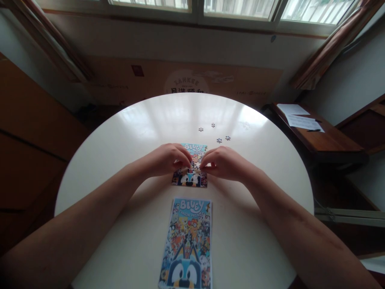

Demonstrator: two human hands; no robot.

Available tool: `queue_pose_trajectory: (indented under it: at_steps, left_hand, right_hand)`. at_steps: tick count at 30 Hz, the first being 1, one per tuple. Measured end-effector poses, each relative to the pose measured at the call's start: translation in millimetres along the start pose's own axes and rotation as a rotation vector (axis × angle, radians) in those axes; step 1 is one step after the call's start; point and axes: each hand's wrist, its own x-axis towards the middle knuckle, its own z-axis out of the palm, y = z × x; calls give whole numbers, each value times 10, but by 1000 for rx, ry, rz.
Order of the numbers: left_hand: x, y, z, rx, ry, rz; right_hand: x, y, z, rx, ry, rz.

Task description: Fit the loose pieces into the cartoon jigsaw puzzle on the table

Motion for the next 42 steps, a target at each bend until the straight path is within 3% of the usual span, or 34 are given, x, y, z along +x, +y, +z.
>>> queue_pose_trajectory:
  at_steps: [42]
  left_hand:
    - [34, 84, -29, 8, -17, -13]
  right_hand:
    - [-45, 66, -99, 58, 56, -6]
